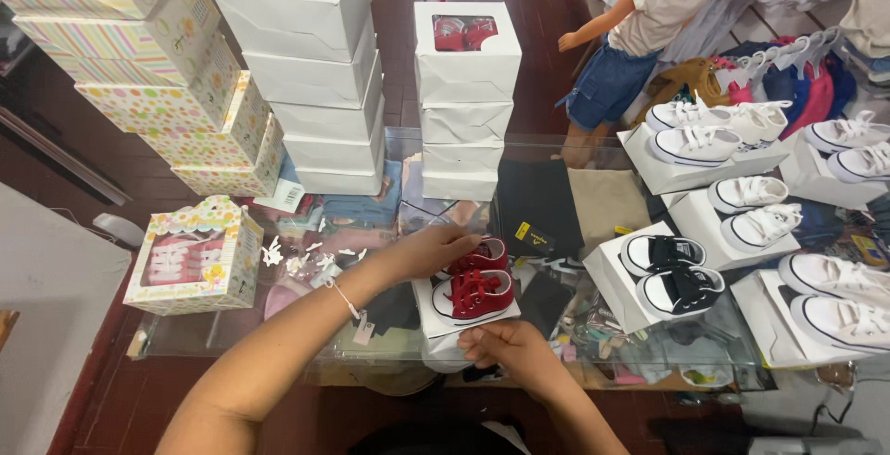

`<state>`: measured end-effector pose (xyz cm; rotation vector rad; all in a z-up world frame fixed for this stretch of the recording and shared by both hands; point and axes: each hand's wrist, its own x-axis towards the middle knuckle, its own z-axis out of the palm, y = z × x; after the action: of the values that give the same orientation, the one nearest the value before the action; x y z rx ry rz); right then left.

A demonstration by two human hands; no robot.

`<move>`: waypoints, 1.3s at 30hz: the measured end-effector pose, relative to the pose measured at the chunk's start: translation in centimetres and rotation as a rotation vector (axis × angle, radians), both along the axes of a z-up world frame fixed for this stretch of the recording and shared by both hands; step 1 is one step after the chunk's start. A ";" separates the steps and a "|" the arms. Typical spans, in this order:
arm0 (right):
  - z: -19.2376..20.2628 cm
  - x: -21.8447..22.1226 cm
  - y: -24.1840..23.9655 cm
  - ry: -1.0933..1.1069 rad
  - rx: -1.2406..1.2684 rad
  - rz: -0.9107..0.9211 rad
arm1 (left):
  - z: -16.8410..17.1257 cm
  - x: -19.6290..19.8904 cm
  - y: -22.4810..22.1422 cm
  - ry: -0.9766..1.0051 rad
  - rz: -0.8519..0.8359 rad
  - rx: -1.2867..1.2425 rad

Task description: The person picks up a pair of infant shoes from a display counter, opens a small white cardboard box, and places the shoes inside the box before closing it.

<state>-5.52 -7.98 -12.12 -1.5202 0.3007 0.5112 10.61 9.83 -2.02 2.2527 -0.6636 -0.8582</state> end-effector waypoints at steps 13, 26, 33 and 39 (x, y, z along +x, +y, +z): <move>9.8 -3.0 -2.4 -0.663 -0.589 0.135 | -2.3 -2.8 2.9 -0.302 0.051 -0.287; 11.5 6.1 -2.1 -0.552 -0.896 0.481 | -9.0 -8.1 1.9 -0.590 0.283 -0.383; 11.3 6.3 -6.0 -0.578 -1.085 0.229 | -9.6 -9.4 2.2 -0.543 0.461 -0.468; 4.0 9.0 -10.9 -0.486 -1.225 -0.045 | -12.0 -9.9 2.9 -0.277 0.708 -0.410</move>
<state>3.47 -18.93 -8.16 -2.7394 0.2685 -0.1789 0.68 12.68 -14.06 2.0116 -0.1008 -0.0548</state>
